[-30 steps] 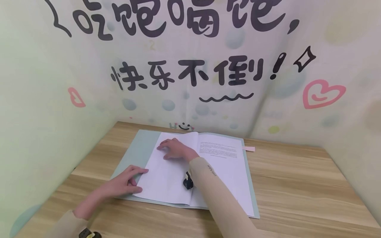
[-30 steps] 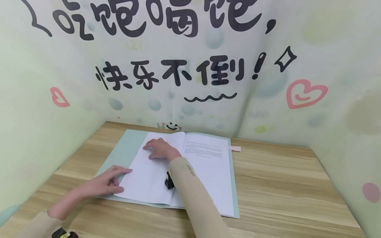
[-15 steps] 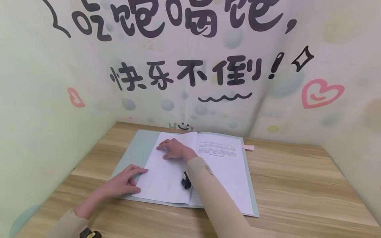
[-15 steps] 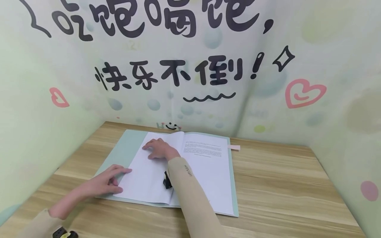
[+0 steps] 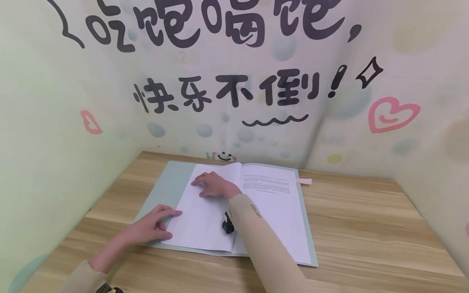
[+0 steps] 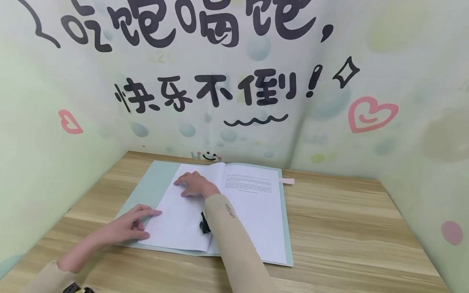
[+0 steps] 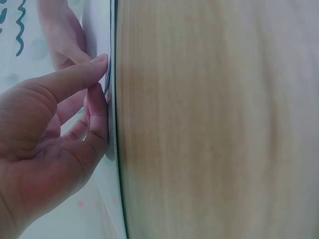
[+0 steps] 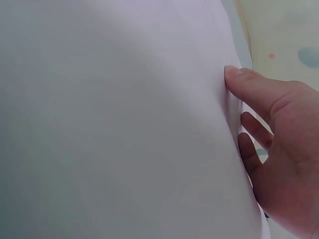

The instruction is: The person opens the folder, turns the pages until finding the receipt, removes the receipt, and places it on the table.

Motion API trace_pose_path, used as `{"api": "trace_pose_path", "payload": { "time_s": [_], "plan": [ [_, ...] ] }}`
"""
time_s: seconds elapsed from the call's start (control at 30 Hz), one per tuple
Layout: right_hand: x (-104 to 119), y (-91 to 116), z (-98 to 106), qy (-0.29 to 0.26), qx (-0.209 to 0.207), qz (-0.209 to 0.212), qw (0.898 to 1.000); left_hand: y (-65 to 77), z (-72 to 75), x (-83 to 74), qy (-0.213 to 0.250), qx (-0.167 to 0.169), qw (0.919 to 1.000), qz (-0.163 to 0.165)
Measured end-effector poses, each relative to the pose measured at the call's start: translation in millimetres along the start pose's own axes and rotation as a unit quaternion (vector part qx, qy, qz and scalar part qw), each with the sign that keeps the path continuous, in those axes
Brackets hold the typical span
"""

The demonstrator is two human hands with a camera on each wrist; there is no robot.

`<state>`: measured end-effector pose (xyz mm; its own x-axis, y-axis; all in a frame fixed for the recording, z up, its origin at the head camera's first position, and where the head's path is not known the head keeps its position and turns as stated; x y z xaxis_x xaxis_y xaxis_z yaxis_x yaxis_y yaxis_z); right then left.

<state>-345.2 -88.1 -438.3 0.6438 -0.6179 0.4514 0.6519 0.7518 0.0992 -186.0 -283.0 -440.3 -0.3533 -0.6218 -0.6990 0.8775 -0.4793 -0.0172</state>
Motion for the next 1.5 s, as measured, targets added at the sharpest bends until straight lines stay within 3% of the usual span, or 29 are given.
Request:
{"api": "trace_pose_path", "payload": {
  "time_s": [0.83, 1.13, 1.3, 1.5],
  "plan": [
    [7.7, 6.9, 2.2, 0.007, 0.015, -0.037, 0.999, -1.5, -1.5, -1.8, 0.011, 0.004, 0.9999, -0.005],
    [23.0, 11.6, 2.7, 0.101, 0.053, -0.043, 0.993, 0.6, -2.5, -5.4, 0.021, 0.0, 0.9998, -0.007],
    [20.0, 23.1, 18.8, 0.031, 0.034, -0.019, 0.999, 1.1, -2.3, -7.7, 0.026, -0.006, 0.9996, -0.01],
    [3.4, 41.1, 47.8, -0.035, -0.028, -0.02, 0.999, 0.3, -1.4, -7.0, 0.019, -0.009, 0.9998, -0.002]
  ]
}}
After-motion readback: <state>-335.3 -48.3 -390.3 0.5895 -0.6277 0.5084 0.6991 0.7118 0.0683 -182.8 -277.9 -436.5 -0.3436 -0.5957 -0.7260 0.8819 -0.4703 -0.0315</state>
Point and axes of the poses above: each hand's wrist, its own y-axis away from the middle knuckle, its own z-axis out of the back of the hand, x = y × z, the point moved 3 cm from there along -y, towards the middle knuckle, and after that the axes turned 1 degree about -y, right-handed, at the moved point
